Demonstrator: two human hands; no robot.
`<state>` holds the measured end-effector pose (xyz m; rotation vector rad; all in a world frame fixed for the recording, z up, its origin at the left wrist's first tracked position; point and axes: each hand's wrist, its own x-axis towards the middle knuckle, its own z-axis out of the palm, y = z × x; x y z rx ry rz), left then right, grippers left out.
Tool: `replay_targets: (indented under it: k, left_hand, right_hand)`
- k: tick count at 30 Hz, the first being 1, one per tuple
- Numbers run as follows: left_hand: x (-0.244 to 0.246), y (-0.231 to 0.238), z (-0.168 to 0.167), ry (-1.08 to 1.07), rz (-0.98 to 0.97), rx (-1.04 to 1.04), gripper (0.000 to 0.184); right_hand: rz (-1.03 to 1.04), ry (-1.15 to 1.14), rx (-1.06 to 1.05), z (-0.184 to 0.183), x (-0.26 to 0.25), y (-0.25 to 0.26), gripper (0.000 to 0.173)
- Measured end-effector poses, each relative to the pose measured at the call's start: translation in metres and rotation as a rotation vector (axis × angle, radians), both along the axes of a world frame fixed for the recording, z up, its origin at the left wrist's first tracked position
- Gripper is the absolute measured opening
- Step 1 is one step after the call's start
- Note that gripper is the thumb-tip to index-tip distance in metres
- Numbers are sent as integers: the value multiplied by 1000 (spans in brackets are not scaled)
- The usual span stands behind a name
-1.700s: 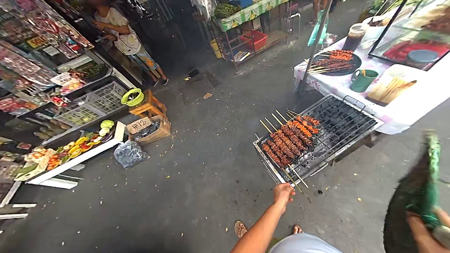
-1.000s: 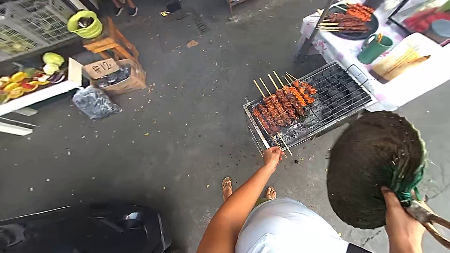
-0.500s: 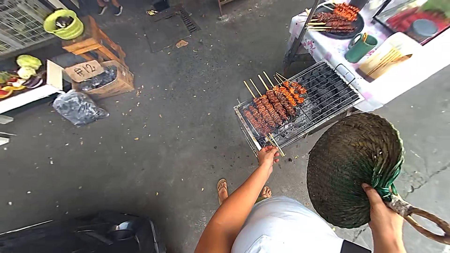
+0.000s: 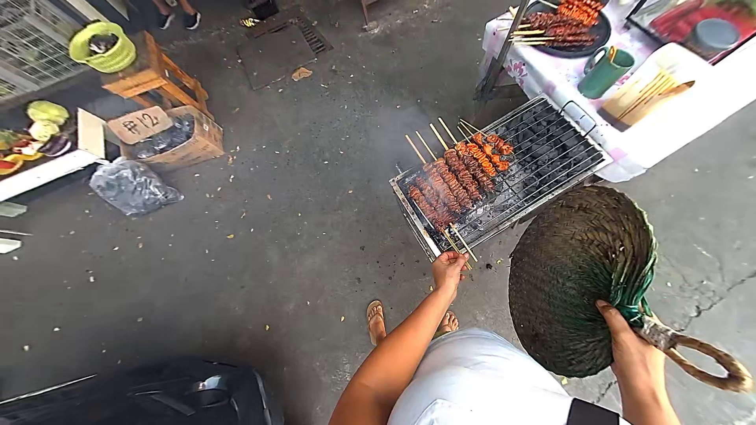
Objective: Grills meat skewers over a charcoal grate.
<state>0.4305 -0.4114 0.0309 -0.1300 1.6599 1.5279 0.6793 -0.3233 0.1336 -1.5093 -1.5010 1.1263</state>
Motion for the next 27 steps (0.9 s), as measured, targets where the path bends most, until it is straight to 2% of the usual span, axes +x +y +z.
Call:
replay_targets:
  k: [4,12,17,20,22,24,27]
  left_hand:
    - [1,-4,2,86,-53,-4,15]
    - [-4,-3,-12,34,-245,-121,19]
    - [-11,-1,-15,116,-436,-209,24]
    - [-12,-1,-14,148,-512,-245,27]
    - [-13,-1,-14,165,-561,-265,27]
    - [-17,2,-13,184,-603,-270,28]
    - [-14,-1,-13,211,-632,-291,30]
  right_hand:
    - [15,-14,-20,-2,-1,1,48]
    - [40,-98,15,1,-1,5,54]
    - [99,57,-36,10,18,32,46]
    - [44,-79,87,18,10,42,52]
    - [99,-155,118,21,4,40,53]
    - [137,-65,81,28,5,41,49]
    - [71,49,90,35,6,45,47]
